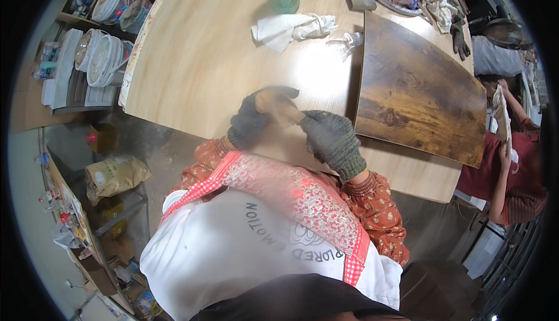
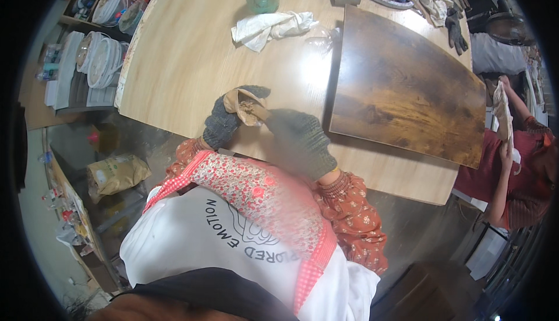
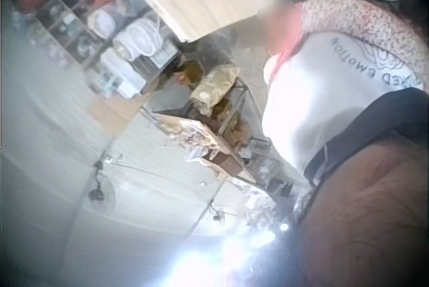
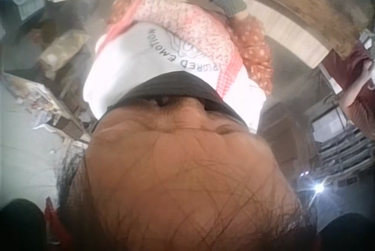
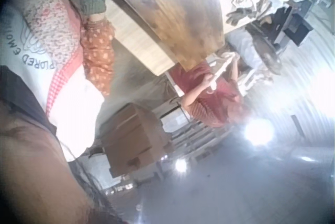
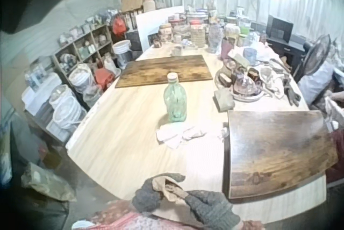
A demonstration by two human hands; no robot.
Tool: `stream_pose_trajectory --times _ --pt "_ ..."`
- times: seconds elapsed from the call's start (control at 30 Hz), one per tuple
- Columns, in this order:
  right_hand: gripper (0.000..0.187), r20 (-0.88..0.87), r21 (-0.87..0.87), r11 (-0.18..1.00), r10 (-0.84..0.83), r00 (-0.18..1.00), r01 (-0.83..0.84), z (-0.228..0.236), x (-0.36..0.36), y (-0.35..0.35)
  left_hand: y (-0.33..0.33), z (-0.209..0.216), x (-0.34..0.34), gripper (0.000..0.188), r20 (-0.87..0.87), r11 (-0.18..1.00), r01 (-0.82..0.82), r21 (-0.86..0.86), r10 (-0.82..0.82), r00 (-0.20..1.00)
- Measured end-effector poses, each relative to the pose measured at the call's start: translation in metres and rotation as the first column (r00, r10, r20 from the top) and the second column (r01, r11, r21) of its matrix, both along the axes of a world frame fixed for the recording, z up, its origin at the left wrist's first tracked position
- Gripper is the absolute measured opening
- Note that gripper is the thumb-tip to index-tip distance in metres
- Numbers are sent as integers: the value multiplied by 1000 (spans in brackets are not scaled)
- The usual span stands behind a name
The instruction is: The person wipes a stack of curved wooden panels with a cloth, then moves to a table to wipe a flat wooden panel. The person uses a cloth to rub the surfaces of the wood pieces.
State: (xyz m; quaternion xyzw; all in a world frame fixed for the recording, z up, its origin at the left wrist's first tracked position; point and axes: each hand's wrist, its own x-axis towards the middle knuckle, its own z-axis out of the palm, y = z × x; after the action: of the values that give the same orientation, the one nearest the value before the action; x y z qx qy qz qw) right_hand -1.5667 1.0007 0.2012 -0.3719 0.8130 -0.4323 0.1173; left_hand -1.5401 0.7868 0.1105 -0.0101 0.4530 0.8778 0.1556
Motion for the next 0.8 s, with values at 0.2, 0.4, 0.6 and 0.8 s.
stream_pose_trajectory --times 0.2,0.4,0.6,0.8 --pt "23 -312 43 996 -65 948 83 -3 -5 -2 3 -15 -11 52 161 977 51 -209 -17 987" --pt "29 -112 -21 982 -188 976 186 4 -11 7 15 6 -29 45 64 938 152 -310 -139 988" --pt "26 125 87 982 -178 976 168 8 -14 13 24 12 -26 50 -91 984 -62 -166 47 995" --pt "17 -171 110 993 -33 985 52 -12 -14 12 26 -36 -34 56 -242 995 -98 2 96 965"
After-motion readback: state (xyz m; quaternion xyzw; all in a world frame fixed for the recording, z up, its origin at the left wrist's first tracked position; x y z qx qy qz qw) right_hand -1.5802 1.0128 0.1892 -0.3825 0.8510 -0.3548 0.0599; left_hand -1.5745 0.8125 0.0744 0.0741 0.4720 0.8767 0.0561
